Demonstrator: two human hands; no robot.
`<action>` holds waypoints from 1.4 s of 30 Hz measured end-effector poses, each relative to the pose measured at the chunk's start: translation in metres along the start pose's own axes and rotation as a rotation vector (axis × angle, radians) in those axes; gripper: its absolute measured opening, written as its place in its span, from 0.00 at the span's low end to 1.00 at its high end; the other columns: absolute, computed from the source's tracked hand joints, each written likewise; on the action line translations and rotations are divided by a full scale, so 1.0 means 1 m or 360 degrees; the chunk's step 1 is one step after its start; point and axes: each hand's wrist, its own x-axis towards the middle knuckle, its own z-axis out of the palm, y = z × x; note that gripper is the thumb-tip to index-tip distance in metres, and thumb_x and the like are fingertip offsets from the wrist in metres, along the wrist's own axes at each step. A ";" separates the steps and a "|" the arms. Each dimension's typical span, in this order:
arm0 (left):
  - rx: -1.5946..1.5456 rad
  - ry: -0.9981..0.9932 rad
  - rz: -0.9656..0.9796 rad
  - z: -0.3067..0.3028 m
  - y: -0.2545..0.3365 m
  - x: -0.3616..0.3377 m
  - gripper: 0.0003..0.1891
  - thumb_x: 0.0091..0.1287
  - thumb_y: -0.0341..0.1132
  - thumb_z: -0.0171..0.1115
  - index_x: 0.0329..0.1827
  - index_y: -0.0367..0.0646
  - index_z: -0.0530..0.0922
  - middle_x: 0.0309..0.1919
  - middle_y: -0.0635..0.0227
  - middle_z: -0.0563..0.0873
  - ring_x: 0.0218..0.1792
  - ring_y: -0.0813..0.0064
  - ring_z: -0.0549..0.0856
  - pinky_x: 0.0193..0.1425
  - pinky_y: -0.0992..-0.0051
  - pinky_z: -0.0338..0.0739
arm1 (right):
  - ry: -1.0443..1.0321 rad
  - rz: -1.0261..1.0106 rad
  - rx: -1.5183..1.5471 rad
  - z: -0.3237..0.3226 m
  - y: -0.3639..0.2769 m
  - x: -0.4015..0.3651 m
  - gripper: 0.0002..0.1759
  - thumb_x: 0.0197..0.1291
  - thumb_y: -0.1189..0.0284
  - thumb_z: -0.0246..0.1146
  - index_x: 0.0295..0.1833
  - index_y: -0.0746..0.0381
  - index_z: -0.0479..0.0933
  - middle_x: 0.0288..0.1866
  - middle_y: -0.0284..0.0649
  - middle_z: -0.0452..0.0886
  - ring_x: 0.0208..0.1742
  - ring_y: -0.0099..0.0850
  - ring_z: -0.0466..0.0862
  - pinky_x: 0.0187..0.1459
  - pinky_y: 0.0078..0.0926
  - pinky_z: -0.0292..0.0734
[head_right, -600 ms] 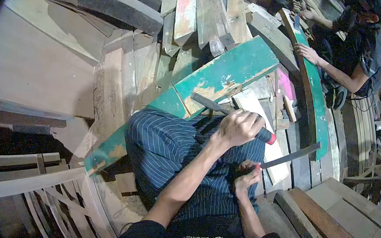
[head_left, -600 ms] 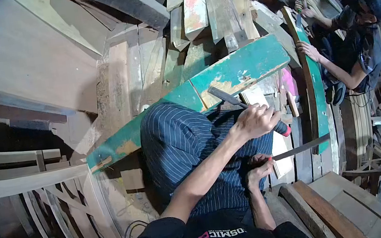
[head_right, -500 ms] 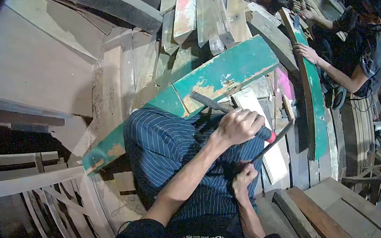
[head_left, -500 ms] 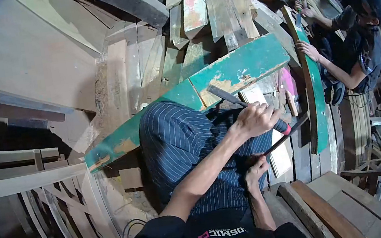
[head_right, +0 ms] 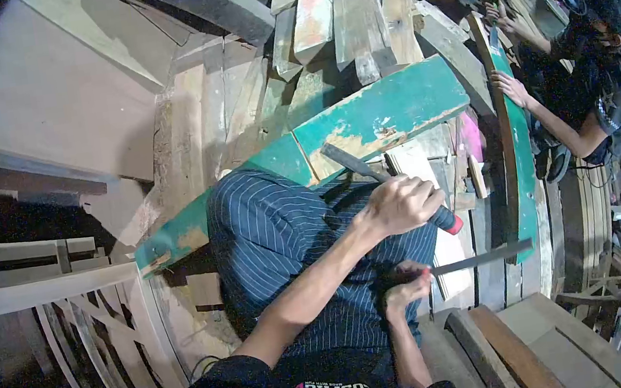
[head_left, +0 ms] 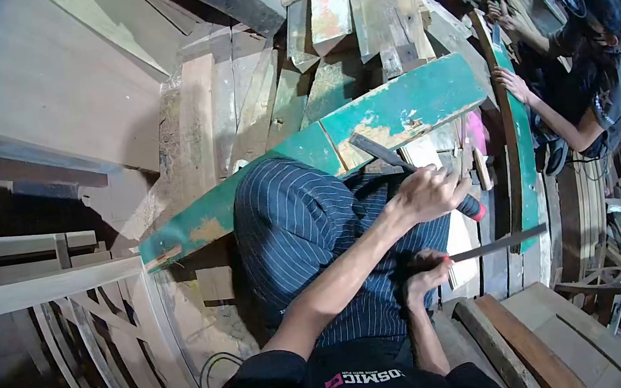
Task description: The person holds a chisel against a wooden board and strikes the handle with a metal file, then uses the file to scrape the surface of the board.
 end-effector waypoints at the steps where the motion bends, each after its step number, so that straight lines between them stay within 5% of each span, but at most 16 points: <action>1: 0.0006 0.0000 -0.0012 0.001 -0.001 0.000 0.04 0.51 0.31 0.63 0.26 0.44 0.75 0.18 0.69 0.78 0.21 0.74 0.83 0.25 0.74 0.79 | -0.0147 -0.0106 -0.0283 -0.004 0.002 0.001 0.34 0.75 0.47 0.43 0.27 0.66 0.68 0.18 0.31 0.65 0.20 0.22 0.63 0.24 0.24 0.60; 3: 0.0006 -0.0003 -0.0032 0.003 0.001 -0.001 0.05 0.51 0.31 0.63 0.25 0.44 0.75 0.17 0.70 0.78 0.20 0.74 0.83 0.24 0.74 0.79 | -0.0429 -0.0319 -0.0855 -0.033 0.013 0.002 0.33 0.75 0.46 0.42 0.29 0.65 0.68 0.20 0.33 0.66 0.20 0.23 0.64 0.25 0.24 0.61; 4: 0.0037 0.0037 -0.0014 0.000 0.001 0.003 0.05 0.51 0.31 0.63 0.25 0.44 0.74 0.17 0.70 0.78 0.19 0.75 0.83 0.23 0.75 0.79 | -0.0441 -0.0188 -0.0857 -0.066 0.060 0.006 0.32 0.75 0.47 0.42 0.33 0.66 0.70 0.20 0.35 0.68 0.21 0.24 0.66 0.27 0.22 0.64; 8: 0.0009 -0.0015 -0.0017 -0.004 0.000 0.003 0.06 0.54 0.32 0.63 0.23 0.45 0.74 0.17 0.70 0.78 0.19 0.77 0.82 0.22 0.76 0.78 | -0.0027 0.0016 -0.0259 -0.013 0.016 0.001 0.33 0.77 0.48 0.39 0.30 0.65 0.70 0.20 0.33 0.71 0.19 0.21 0.67 0.22 0.21 0.63; 11: 0.0072 0.0031 -0.0007 0.001 0.000 0.002 0.06 0.53 0.32 0.62 0.23 0.46 0.73 0.16 0.70 0.78 0.20 0.76 0.83 0.22 0.76 0.77 | -0.0198 -0.0304 -0.0600 -0.033 0.033 0.009 0.34 0.75 0.44 0.40 0.32 0.65 0.69 0.20 0.32 0.70 0.20 0.19 0.66 0.22 0.20 0.62; 12: 0.0055 0.0030 -0.0034 0.002 0.000 0.003 0.05 0.53 0.32 0.62 0.23 0.45 0.74 0.17 0.70 0.78 0.20 0.76 0.83 0.22 0.76 0.77 | -0.0425 -0.0101 -0.0799 -0.043 0.028 0.007 0.35 0.74 0.43 0.41 0.32 0.65 0.69 0.20 0.31 0.69 0.20 0.19 0.66 0.22 0.20 0.60; 13: 0.0041 0.0044 -0.0032 0.003 0.001 0.003 0.05 0.53 0.32 0.62 0.23 0.45 0.74 0.17 0.70 0.78 0.20 0.76 0.83 0.22 0.75 0.77 | -0.0401 -0.0228 -0.0756 -0.042 0.032 0.005 0.34 0.75 0.44 0.40 0.31 0.64 0.69 0.20 0.30 0.68 0.20 0.19 0.65 0.22 0.19 0.60; 18: 0.0008 -0.0023 -0.0031 -0.001 0.000 0.002 0.04 0.53 0.31 0.62 0.25 0.44 0.75 0.17 0.70 0.77 0.20 0.75 0.83 0.23 0.75 0.79 | -0.0079 0.0115 0.0029 -0.019 0.016 0.003 0.30 0.77 0.56 0.40 0.29 0.68 0.72 0.21 0.34 0.71 0.21 0.24 0.68 0.23 0.26 0.62; 22: 0.0020 -0.0009 -0.0021 -0.001 -0.001 0.003 0.04 0.53 0.31 0.62 0.26 0.44 0.75 0.17 0.70 0.78 0.21 0.74 0.83 0.25 0.74 0.80 | -0.0494 -0.0078 -0.0741 -0.061 0.050 0.008 0.32 0.77 0.53 0.39 0.29 0.68 0.72 0.23 0.37 0.73 0.23 0.24 0.70 0.26 0.25 0.64; 26: -0.0007 -0.0074 -0.0033 0.005 0.001 -0.002 0.04 0.53 0.31 0.63 0.28 0.43 0.76 0.19 0.69 0.80 0.22 0.74 0.84 0.26 0.73 0.81 | -0.0073 -0.0098 -0.0564 -0.024 0.019 0.000 0.35 0.77 0.50 0.37 0.32 0.69 0.73 0.25 0.38 0.75 0.25 0.25 0.71 0.29 0.25 0.67; 29: -0.0005 -0.0070 -0.0042 0.001 -0.001 0.000 0.03 0.53 0.31 0.62 0.28 0.44 0.77 0.20 0.69 0.80 0.22 0.74 0.84 0.27 0.73 0.81 | 0.0008 0.0191 -0.0062 -0.040 0.038 0.003 0.36 0.76 0.48 0.36 0.33 0.68 0.73 0.25 0.37 0.75 0.25 0.27 0.71 0.28 0.25 0.67; 30: 0.0008 -0.0055 -0.0040 0.000 -0.001 0.001 0.04 0.53 0.31 0.62 0.28 0.44 0.77 0.20 0.69 0.80 0.22 0.74 0.84 0.26 0.74 0.80 | -0.0236 -0.0318 -0.0720 -0.039 0.028 0.001 0.34 0.76 0.48 0.38 0.33 0.67 0.73 0.26 0.37 0.76 0.26 0.29 0.73 0.30 0.26 0.68; 31: 0.0015 -0.0043 -0.0037 0.000 0.000 0.003 0.04 0.52 0.31 0.62 0.28 0.44 0.77 0.20 0.69 0.80 0.22 0.74 0.84 0.26 0.74 0.80 | -0.0375 -0.0234 -0.0994 -0.041 0.025 0.000 0.32 0.76 0.50 0.40 0.31 0.66 0.72 0.26 0.35 0.74 0.26 0.29 0.72 0.31 0.26 0.68; 33: -0.0001 0.0003 -0.0005 -0.002 0.001 0.004 0.04 0.53 0.31 0.62 0.28 0.44 0.76 0.20 0.70 0.79 0.22 0.74 0.84 0.26 0.75 0.79 | -0.0414 -0.0413 -0.1047 -0.045 0.036 0.002 0.31 0.76 0.48 0.38 0.29 0.62 0.67 0.20 0.34 0.72 0.20 0.23 0.68 0.22 0.24 0.63; 37: 0.0012 -0.0030 -0.0029 -0.002 -0.001 0.001 0.04 0.53 0.31 0.62 0.27 0.45 0.75 0.20 0.71 0.78 0.22 0.74 0.84 0.26 0.75 0.79 | -0.0011 0.0030 -0.0305 -0.025 0.022 0.002 0.31 0.77 0.50 0.38 0.29 0.62 0.68 0.20 0.34 0.72 0.19 0.22 0.69 0.22 0.22 0.63; 42: -0.0010 0.0024 -0.0031 -0.003 0.000 0.005 0.04 0.53 0.32 0.62 0.27 0.45 0.75 0.19 0.70 0.78 0.21 0.74 0.83 0.25 0.74 0.79 | -0.0474 -0.0065 -0.0915 -0.047 0.035 0.003 0.36 0.76 0.48 0.38 0.28 0.68 0.70 0.23 0.37 0.73 0.27 0.27 0.73 0.32 0.25 0.69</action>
